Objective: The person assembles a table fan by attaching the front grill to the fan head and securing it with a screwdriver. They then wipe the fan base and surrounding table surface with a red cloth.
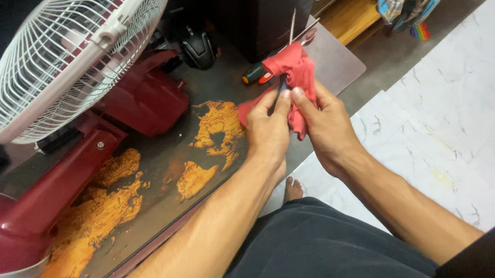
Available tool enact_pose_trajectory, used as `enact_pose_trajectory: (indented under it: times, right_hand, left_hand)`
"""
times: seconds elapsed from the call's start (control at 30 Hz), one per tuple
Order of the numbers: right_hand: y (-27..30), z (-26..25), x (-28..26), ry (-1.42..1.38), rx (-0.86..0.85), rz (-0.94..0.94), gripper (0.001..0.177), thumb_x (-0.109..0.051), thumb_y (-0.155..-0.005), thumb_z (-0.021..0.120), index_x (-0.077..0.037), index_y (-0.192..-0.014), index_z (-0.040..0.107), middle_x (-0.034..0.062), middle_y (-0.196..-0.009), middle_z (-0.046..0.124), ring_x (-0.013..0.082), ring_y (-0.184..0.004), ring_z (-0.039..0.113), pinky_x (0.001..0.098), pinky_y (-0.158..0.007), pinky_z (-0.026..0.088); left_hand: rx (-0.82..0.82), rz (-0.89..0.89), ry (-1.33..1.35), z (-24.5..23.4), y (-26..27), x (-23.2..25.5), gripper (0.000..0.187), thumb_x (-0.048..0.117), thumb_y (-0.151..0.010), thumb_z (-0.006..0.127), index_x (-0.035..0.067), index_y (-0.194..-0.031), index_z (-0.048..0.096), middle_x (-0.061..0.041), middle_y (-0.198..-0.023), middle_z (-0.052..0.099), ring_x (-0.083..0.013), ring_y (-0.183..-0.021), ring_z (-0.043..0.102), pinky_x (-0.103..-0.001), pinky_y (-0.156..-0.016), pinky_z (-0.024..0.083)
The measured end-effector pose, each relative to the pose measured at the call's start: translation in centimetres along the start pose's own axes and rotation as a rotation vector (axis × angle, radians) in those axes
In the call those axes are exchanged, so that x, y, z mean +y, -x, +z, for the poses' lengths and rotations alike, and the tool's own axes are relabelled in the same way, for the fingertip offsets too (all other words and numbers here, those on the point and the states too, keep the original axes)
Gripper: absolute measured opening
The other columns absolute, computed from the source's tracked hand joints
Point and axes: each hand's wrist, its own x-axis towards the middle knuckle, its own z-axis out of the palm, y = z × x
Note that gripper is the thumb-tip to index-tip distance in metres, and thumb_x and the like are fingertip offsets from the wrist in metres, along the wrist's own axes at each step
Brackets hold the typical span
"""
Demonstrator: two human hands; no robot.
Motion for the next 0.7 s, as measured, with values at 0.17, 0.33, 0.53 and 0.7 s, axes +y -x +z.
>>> enact_pose_trajectory:
  times: [0.17, 0.33, 0.53, 0.7]
  right_hand:
    - [2.1, 0.4, 0.0, 0.076, 0.057, 0.252, 0.021, -0.018, -0.104, 0.056, -0.003, -0.11, 0.068, -0.0001, -0.074, 0.062, 0.0078, -0.057, 0.05, 0.0249, -0.05, 0.041]
    - [3.4, -0.2, -0.5, 0.234, -0.154, 0.539, 0.026, -0.022, -0.103, 0.056, -0.001, -0.104, 0.071, 0.0033, -0.075, 0.069, 0.0095, -0.06, 0.056, 0.0254, -0.055, 0.046]
    - [3.2, -2.6, -1.7, 0.28, -0.115, 0.616, 0.027, -0.024, -0.1, 0.056, -0.009, -0.112, 0.074, -0.0006, -0.08, 0.069, 0.0089, -0.064, 0.055, 0.0262, -0.057, 0.044]
    - [2.7, -5.6, -1.7, 0.272, -0.023, 0.581, 0.027, -0.023, -0.099, 0.055, -0.013, -0.116, 0.073, -0.0018, -0.083, 0.07, 0.0075, -0.066, 0.057, 0.025, -0.059, 0.047]
  left_hand:
    - [0.095, 0.038, -0.051, 0.9, -1.2, -1.2, 0.03, 0.022, -0.094, 0.068, 0.008, -0.12, 0.073, -0.005, -0.106, 0.069, -0.0166, -0.088, 0.07, -0.03, -0.073, 0.057]
    - [-0.024, 0.385, -0.543, 0.6, -5.8, -1.5, 0.038, 0.028, -0.09, 0.077, 0.015, -0.125, 0.075, -0.012, -0.114, 0.063, -0.0292, -0.108, 0.065, -0.043, -0.095, 0.054]
    - [-0.076, 0.464, -1.105, -1.1, -8.8, -1.9, 0.037, 0.021, -0.085, 0.074, 0.018, -0.122, 0.073, -0.008, -0.118, 0.059, -0.0302, -0.118, 0.048, -0.055, -0.092, 0.038]
    - [-0.12, 0.534, -1.314, 0.7, -11.6, -3.3, 0.027, 0.022, -0.084, 0.077, 0.012, -0.108, 0.074, -0.009, -0.118, 0.059, -0.0311, -0.119, 0.048, -0.055, -0.093, 0.036]
